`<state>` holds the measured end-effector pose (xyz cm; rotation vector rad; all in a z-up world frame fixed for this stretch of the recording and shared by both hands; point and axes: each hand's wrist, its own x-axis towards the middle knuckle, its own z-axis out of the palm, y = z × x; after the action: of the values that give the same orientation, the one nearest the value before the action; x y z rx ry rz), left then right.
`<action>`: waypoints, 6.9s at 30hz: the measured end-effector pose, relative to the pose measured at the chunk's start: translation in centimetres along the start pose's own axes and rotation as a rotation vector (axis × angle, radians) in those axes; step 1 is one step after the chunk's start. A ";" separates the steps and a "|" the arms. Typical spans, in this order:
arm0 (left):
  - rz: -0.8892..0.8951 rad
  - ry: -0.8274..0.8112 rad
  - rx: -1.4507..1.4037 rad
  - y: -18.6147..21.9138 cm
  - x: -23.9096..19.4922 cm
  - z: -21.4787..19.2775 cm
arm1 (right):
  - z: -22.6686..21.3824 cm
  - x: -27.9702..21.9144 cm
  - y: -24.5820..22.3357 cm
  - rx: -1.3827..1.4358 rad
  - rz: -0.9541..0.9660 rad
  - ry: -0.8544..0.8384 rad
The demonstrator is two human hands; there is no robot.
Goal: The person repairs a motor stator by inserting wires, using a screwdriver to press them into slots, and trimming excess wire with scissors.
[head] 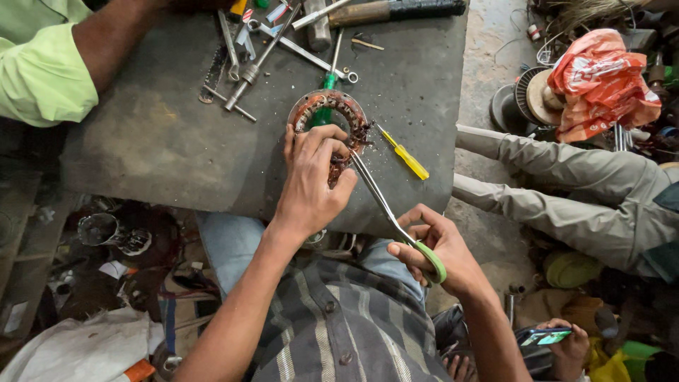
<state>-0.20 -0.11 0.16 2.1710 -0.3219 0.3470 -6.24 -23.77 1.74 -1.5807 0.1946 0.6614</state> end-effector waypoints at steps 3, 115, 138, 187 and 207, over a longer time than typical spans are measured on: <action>0.011 0.054 0.013 0.1 0.1 0.5 | 0.2 0.0 -0.6 -0.054 0.024 0.032; 0.184 -0.109 0.523 3.4 3.7 -0.9 | 0.9 2.6 6.4 -0.393 -0.463 0.453; 0.077 0.007 0.403 1.7 2.9 0.2 | 0.9 2.2 5.2 -0.479 -0.418 0.448; -0.032 -0.103 0.186 -0.5 2.3 0.2 | 0.7 2.6 5.0 -0.495 -0.348 0.439; -0.017 -0.084 0.036 -0.2 1.2 -0.6 | 0.3 1.3 3.2 -0.085 -0.099 -0.011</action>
<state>0.94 0.39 0.80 2.2260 -0.3462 0.2543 -6.89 -23.55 -1.71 -1.6568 0.0807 0.6076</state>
